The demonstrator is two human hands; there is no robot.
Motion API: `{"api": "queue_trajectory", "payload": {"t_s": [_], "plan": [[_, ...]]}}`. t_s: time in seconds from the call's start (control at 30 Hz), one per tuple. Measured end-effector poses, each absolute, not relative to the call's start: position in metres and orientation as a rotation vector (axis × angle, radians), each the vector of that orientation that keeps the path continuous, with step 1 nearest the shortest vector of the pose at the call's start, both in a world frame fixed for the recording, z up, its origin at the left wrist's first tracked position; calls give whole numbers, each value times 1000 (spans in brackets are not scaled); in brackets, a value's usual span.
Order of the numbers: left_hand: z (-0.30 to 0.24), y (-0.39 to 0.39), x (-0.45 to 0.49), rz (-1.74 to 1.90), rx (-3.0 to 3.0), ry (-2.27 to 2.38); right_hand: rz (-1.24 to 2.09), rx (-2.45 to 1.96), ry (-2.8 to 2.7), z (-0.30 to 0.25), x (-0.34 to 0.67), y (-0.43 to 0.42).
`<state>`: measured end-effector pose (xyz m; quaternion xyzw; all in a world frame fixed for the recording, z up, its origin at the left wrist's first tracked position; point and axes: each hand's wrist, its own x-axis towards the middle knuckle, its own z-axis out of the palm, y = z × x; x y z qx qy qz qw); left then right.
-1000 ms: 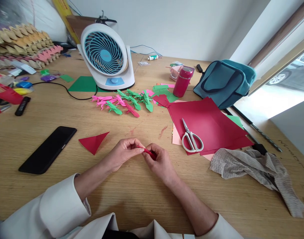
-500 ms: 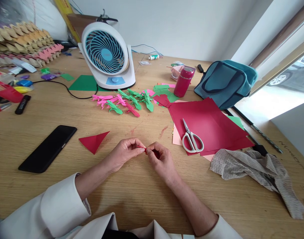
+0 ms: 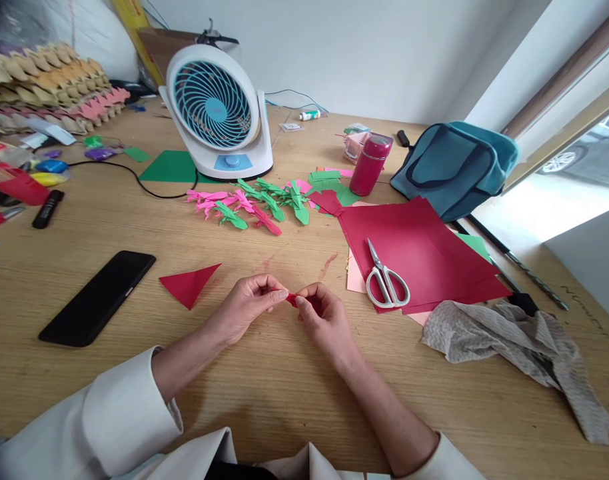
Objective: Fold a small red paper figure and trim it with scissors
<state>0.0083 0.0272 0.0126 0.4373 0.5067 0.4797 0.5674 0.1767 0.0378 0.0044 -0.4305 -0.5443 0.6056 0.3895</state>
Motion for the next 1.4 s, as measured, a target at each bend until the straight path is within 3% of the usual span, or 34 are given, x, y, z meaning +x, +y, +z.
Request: {"api": "queue_trajectory", "payload": {"t_s": [0.37, 0.63, 1.4], "plan": [[5, 28, 9, 1028, 1332, 1207, 1307, -1110, -1639, -3, 180, 38], [9, 28, 7, 1075, 1412, 1264, 1527, -1077, -1464, 3, 177, 36], [8, 28, 9, 1073, 1466, 1254, 1381, -1087, -1638, -1, 180, 37]]}}
